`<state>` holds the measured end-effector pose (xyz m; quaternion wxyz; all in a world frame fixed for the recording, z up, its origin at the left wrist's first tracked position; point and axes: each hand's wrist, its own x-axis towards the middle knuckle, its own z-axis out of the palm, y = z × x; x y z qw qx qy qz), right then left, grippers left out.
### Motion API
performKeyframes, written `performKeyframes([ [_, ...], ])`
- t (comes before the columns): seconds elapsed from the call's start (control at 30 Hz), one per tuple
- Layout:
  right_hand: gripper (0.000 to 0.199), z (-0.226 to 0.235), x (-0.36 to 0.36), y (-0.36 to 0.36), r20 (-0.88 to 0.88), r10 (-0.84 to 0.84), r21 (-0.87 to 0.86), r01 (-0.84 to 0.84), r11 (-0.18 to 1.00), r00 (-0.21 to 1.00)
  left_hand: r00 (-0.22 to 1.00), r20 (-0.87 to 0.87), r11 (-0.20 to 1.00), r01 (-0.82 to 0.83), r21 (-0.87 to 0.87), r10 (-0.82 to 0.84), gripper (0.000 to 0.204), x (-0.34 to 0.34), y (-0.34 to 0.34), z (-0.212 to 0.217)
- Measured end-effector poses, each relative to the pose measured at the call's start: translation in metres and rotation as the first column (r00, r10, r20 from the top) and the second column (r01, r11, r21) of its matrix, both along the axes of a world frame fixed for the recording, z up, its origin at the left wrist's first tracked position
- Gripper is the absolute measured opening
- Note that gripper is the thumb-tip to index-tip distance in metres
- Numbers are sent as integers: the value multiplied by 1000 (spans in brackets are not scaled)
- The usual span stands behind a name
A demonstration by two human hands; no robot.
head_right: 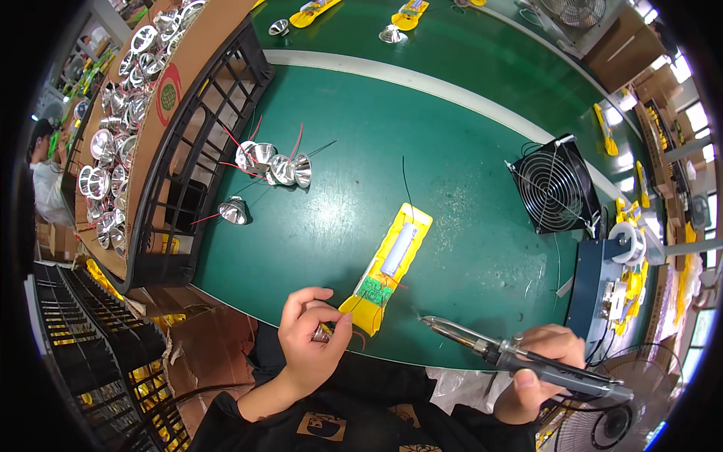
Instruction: The person assembles flashlights on a production line by soldering wires to circuit boards inside the casing using a soldering iron, attaching reflectors, and placing the assembled units onto the conveyor belt.
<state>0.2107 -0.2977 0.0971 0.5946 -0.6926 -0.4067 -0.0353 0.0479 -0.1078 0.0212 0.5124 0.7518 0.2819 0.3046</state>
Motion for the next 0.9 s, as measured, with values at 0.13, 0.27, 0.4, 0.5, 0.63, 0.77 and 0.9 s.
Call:
performKeyframes([
  [0.13, 31, -27, -19, -9, -170, -89, 5, 91, 996, 981, 993, -71, 973, 104, 205, -91, 12, -7, 7, 4],
  [0.27, 29, -35, -26, -8, -304, -157, -26, 157, 987, 940, 949, -214, 794, 312, 523, -232, 21, -11, 14, 16],
  [0.4, 27, -38, -25, -5, -352, -102, 25, 118, 993, 930, 927, -349, 746, 330, 579, -139, 23, -6, 14, 20],
  [0.5, 25, -42, -24, -5, -377, -95, 41, 119, 992, 921, 904, -401, 703, 383, 599, -150, 22, 4, 14, 20],
  [0.63, 23, -43, -22, -4, -374, -37, 78, 71, 994, 927, 890, -403, 696, 428, 577, -213, 19, 2, 20, 22],
  [0.77, 24, -47, -20, -9, -344, -81, 46, 103, 994, 936, 937, -221, 831, 344, 438, -272, 15, -6, 20, 11],
  [0.9, 27, -55, -17, -13, -266, -159, -1, 165, 986, 951, 974, -90, 948, 224, 228, -209, 9, -6, 12, 1],
])
